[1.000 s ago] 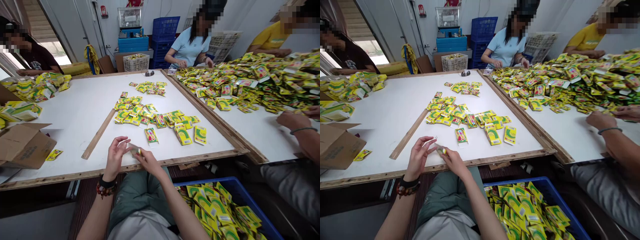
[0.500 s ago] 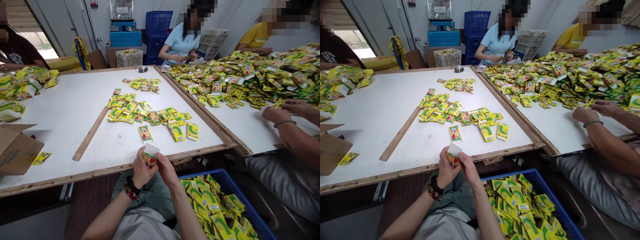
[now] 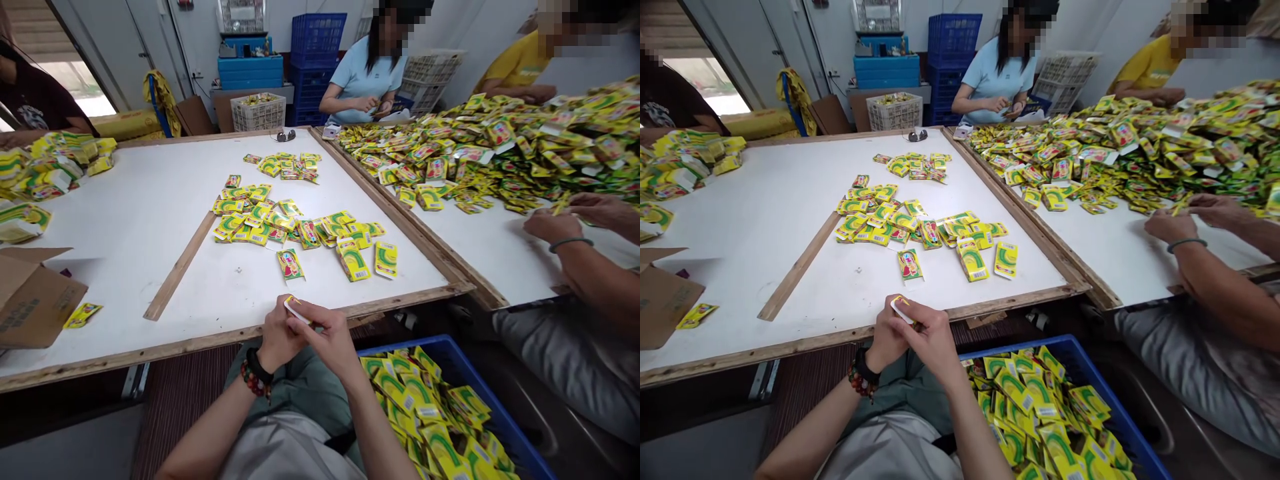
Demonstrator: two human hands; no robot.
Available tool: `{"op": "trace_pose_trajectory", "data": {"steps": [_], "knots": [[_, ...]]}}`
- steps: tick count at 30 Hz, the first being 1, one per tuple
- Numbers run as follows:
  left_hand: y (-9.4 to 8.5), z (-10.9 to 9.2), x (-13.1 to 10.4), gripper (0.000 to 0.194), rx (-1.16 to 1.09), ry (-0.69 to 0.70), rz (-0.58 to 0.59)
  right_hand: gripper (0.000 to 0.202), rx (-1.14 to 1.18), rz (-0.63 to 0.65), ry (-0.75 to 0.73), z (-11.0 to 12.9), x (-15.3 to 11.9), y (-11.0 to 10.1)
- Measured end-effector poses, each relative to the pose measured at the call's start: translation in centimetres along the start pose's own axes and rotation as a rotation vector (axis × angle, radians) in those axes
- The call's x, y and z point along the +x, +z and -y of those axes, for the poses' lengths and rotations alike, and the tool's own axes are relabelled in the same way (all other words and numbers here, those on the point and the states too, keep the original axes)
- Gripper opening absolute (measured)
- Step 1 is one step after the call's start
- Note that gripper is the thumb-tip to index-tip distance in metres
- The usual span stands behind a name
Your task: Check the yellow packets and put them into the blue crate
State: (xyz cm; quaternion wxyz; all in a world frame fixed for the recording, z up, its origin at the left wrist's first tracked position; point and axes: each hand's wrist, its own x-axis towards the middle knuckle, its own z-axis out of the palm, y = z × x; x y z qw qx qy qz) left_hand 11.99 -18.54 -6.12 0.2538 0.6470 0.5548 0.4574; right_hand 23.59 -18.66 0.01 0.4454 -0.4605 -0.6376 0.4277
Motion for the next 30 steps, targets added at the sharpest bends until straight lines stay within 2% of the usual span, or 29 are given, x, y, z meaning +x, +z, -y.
{"op": "trace_pose_trajectory", "data": {"steps": [2,4,12,14,17,19,21,23,27,30], "knots": [[0.0,-0.2,0.1,0.04,0.037,-0.013,0.008,0.027,-0.053,-0.092,0.018,-0.2,0.2,0.3],[0.0,-0.2,0.1,0.043,0.059,-0.012,0.014,0.029,-0.059,-0.127,0.061,-0.5,0.6,0.6],[0.4,-0.3,0.0,0.048,0.085,-0.056,0.002,0.029,0.206,0.008,0.173,-0.6,1.7,-0.3],[0.5,-0.1,0.0,0.041,0.055,-0.043,-0.034,0.033,0.104,0.041,0.138,-0.4,1.3,-0.1],[0.5,0.2,-0.1,0.03,-0.014,-0.026,-0.109,0.034,-0.12,0.055,-0.047,-0.5,0.4,0.6],[0.4,0.3,-0.3,0.028,-0.041,-0.004,-0.102,0.033,-0.168,0.048,-0.178,-0.8,0.0,0.9],[0.3,0.3,-0.4,0.029,-0.033,0.023,-0.066,0.031,-0.162,0.046,-0.248,-1.1,-0.2,0.8],[0.3,0.3,-0.4,0.031,0.005,0.046,-0.044,0.029,-0.157,0.056,-0.246,-1.1,-0.1,0.3],[0.5,0.6,0.0,0.04,0.082,0.157,0.01,0.03,-0.21,0.014,-0.117,-0.4,0.1,-0.5],[1.3,1.5,0.2,0.046,0.154,0.238,0.007,0.029,-0.306,-0.074,-0.161,-0.1,0.2,0.2]]}}
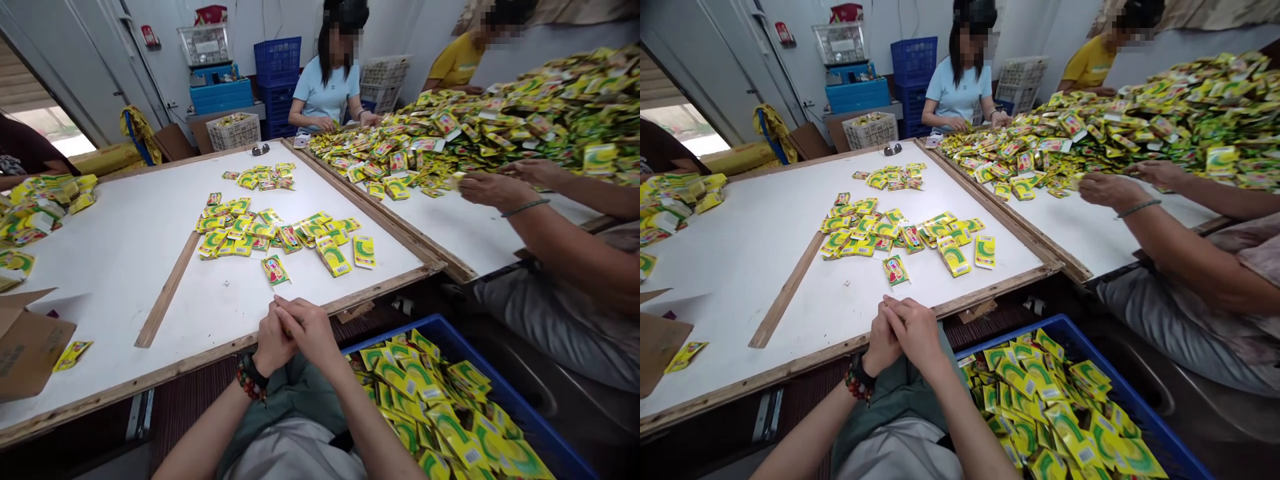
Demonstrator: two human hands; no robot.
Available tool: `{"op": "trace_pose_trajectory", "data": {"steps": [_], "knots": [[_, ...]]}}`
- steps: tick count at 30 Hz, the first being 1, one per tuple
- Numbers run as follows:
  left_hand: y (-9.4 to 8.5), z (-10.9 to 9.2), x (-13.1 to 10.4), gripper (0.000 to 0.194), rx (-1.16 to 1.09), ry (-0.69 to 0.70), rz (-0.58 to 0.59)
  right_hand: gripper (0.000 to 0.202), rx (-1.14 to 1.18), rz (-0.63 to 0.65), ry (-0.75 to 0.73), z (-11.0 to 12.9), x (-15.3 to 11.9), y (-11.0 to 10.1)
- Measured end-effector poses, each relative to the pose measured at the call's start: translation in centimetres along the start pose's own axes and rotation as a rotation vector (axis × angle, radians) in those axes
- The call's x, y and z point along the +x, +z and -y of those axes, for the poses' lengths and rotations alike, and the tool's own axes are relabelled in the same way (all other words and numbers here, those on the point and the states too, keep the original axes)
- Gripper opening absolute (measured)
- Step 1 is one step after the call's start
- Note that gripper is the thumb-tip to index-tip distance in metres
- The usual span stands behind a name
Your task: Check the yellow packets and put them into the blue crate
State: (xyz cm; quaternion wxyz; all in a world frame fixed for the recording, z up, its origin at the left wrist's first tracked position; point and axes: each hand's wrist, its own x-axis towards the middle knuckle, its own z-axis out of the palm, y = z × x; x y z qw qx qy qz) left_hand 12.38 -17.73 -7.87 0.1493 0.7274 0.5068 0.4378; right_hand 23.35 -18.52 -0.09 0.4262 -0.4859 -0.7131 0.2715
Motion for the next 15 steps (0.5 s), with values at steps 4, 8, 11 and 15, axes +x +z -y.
{"op": "trace_pose_trajectory", "data": {"steps": [4,8,11,15], "knots": [[0.3,0.4,-0.2,0.046,0.015,0.065,-0.026,0.032,0.002,-0.106,-0.121,0.0,0.0,1.9],[-2.4,-0.2,1.5,0.058,-0.119,0.133,0.211,0.035,-0.01,-0.051,-0.125,-1.2,-1.3,0.2],[-4.9,0.3,4.9,0.062,-0.004,0.26,0.464,0.036,-0.247,-0.018,0.074,-3.0,-4.3,-4.9],[-5.2,3.1,10.7,0.073,0.426,0.29,0.498,0.039,-0.73,0.108,0.431,-4.8,-8.1,-10.8]]}}
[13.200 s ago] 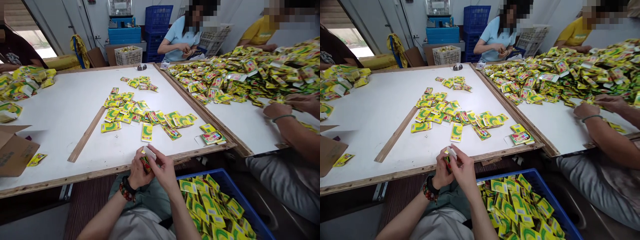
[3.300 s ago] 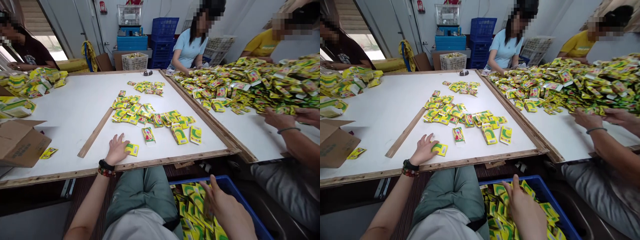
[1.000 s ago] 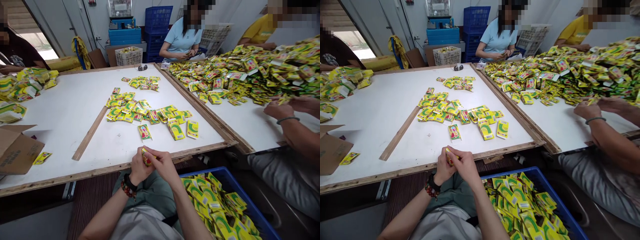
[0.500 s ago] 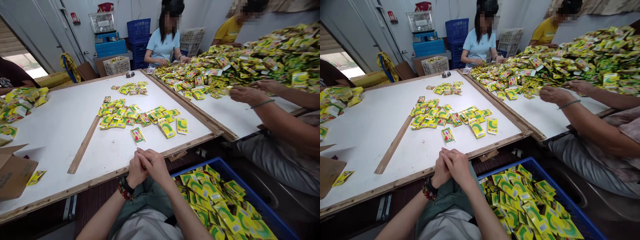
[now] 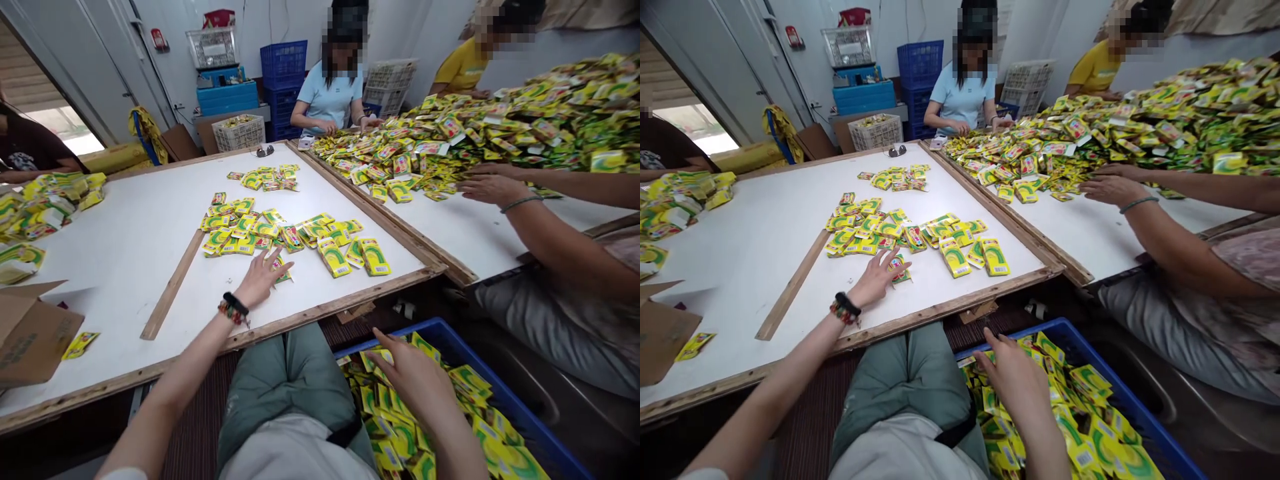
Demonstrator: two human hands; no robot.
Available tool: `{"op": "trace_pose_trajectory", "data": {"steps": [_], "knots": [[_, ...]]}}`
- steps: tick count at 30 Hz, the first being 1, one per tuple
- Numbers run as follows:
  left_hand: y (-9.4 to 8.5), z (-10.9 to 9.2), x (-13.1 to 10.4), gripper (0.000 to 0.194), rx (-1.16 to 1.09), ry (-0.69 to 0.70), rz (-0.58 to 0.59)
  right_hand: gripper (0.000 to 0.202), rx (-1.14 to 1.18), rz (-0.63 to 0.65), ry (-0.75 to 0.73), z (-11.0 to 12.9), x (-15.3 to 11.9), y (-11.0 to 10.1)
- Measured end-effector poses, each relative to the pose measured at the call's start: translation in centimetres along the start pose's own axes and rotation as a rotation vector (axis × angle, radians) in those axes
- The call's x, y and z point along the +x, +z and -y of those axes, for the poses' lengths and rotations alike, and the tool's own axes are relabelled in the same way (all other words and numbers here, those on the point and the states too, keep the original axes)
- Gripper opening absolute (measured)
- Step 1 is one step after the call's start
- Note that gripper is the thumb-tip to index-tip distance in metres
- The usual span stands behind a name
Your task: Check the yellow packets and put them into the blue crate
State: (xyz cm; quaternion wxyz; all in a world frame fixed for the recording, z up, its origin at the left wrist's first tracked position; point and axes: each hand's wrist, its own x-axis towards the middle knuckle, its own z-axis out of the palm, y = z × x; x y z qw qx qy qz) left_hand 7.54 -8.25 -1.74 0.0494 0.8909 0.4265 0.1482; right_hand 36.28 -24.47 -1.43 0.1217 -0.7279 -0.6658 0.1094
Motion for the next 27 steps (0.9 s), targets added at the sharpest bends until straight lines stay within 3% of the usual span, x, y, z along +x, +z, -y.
{"op": "trace_pose_trajectory", "data": {"steps": [2,4,8,10,13,16,19,23,25,27], "knots": [[0.3,1.7,2.2,0.064,0.083,0.079,0.091,0.042,0.006,0.018,-0.028,-0.5,-0.6,-0.3],[0.3,2.6,3.6,0.051,0.045,0.136,0.144,0.042,0.158,0.036,-0.125,0.6,-0.8,0.1],[-0.6,1.1,2.7,0.05,-0.09,0.04,0.104,0.043,0.549,0.031,-0.259,4.6,0.3,1.8],[-0.6,-1.1,0.5,0.055,-0.154,-0.014,0.031,0.042,0.749,-0.044,-0.267,6.7,1.2,2.5],[0.9,-4.9,-3.2,0.073,-0.396,-0.083,-0.209,0.042,0.98,-0.102,-0.229,9.6,2.4,3.0],[3.7,-7.4,-5.7,0.079,-0.539,-0.193,-0.405,0.04,1.189,-0.036,-0.199,11.8,3.3,3.5],[6.2,-8.2,-6.4,0.064,-0.555,-0.234,-0.593,0.03,1.469,0.072,-0.048,13.1,3.8,4.4],[7.4,-8.5,-6.1,0.054,-0.588,-0.093,-0.643,0.026,1.629,0.006,0.149,13.5,3.8,5.2],[7.2,-8.6,-6.0,0.061,-0.617,-0.007,-0.643,0.03,1.549,-0.007,0.073,13.5,3.6,5.0],[6.9,-8.7,-6.0,0.075,-0.649,-0.015,-0.649,0.032,1.369,-0.007,-0.117,13.3,3.3,4.4]]}}
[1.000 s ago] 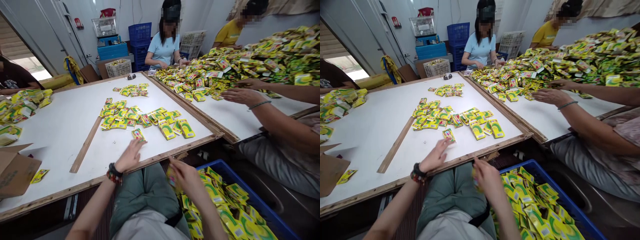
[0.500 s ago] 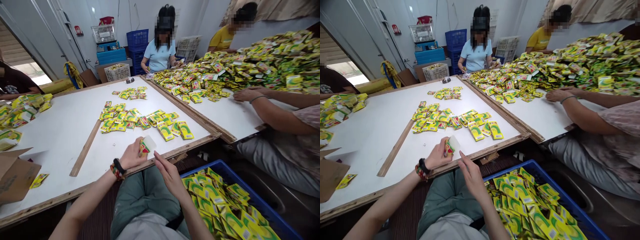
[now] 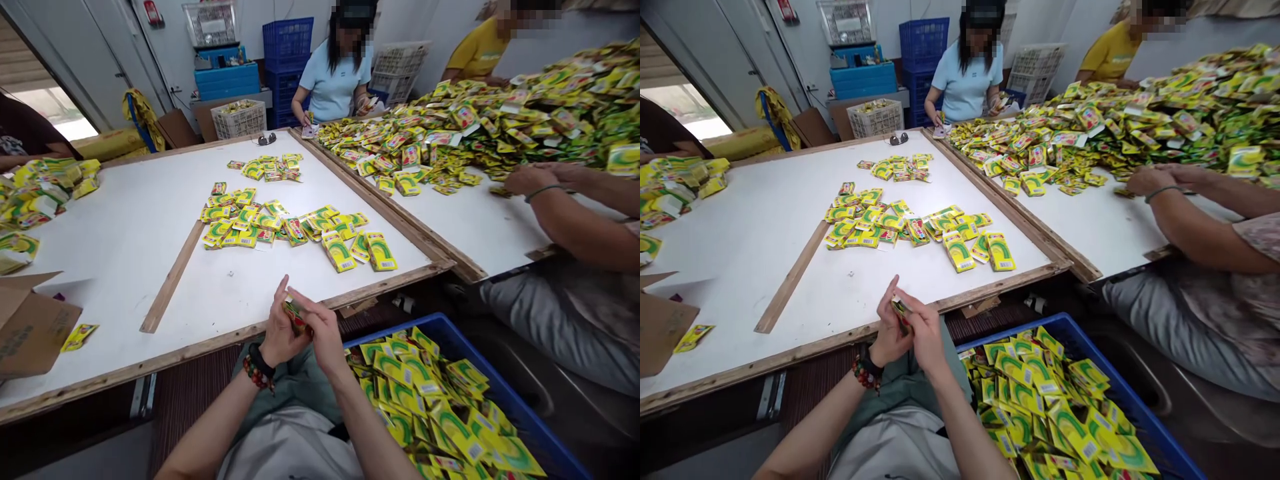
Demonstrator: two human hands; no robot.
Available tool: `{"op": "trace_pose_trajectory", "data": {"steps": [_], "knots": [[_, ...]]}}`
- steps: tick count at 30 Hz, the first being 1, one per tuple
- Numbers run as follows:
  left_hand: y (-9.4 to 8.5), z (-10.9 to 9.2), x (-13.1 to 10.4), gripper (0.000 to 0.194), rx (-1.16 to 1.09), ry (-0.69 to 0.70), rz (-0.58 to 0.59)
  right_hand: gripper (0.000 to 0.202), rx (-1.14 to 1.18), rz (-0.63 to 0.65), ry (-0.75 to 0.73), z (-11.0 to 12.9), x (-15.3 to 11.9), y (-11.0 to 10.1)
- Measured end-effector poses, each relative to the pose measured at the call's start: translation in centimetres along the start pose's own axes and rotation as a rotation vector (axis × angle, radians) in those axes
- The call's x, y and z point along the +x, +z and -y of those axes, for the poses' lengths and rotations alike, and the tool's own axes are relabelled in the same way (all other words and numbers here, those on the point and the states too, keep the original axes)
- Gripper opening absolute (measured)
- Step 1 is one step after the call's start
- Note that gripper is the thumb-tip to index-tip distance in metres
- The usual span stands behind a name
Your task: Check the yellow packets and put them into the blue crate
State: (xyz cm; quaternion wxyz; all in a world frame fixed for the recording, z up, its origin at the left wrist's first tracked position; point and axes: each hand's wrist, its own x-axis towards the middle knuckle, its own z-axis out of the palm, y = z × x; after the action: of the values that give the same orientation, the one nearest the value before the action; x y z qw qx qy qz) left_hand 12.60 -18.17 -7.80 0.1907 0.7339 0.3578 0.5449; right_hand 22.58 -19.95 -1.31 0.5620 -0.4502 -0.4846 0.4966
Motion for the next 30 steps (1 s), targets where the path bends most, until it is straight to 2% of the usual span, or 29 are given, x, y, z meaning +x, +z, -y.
{"op": "trace_pose_trajectory", "data": {"steps": [2,4,6,9,14,18,20,21,23,25,26,28,30], "knots": [[-0.2,-0.2,0.1,0.082,-0.016,-0.106,0.028,0.031,-0.203,0.08,-0.154,0.4,-0.2,-0.3],[-0.4,-0.4,0.3,0.073,-0.032,-0.216,0.117,0.03,-0.354,0.052,-0.223,0.6,-0.1,-0.5],[-0.4,-0.6,0.5,0.063,-0.023,-0.294,0.168,0.031,-0.417,-0.007,-0.174,0.4,0.3,-0.7],[-0.2,-0.7,0.6,0.062,0.037,-0.352,0.126,0.034,-0.381,-0.005,-0.065,0.3,1.1,-1.0],[0.1,-0.6,0.6,0.063,0.052,-0.359,0.095,0.029,-0.346,0.066,-0.047,0.6,1.8,-1.2],[-0.2,-0.7,0.6,0.048,-0.023,-0.352,0.068,0.036,-0.548,0.183,-0.244,0.6,1.2,-0.5],[-0.5,-0.8,0.7,0.042,-0.066,-0.321,0.101,0.038,-0.643,0.208,-0.322,0.6,0.6,-0.6],[-0.8,-0.8,0.8,0.047,-0.084,-0.285,0.135,0.037,-0.688,0.205,-0.337,0.7,0.2,-1.0],[-1.2,-0.7,1.0,0.067,-0.12,-0.184,0.211,0.036,-0.811,0.153,-0.318,1.1,-0.8,-2.8],[-1.5,-0.5,1.2,0.087,-0.165,-0.128,0.229,0.031,-1.042,0.012,-0.235,1.5,-1.9,-5.7],[-1.6,-0.4,1.2,0.087,-0.191,-0.128,0.211,0.028,-1.186,-0.08,-0.181,1.7,-2.3,-7.4],[-1.6,-0.4,1.3,0.071,-0.232,-0.176,0.17,0.026,-1.429,-0.215,-0.101,1.8,-2.2,-10.3],[-1.5,-0.5,1.4,0.053,-0.237,-0.227,0.154,0.035,-1.51,-0.242,-0.086,1.4,-0.5,-11.8]]}}
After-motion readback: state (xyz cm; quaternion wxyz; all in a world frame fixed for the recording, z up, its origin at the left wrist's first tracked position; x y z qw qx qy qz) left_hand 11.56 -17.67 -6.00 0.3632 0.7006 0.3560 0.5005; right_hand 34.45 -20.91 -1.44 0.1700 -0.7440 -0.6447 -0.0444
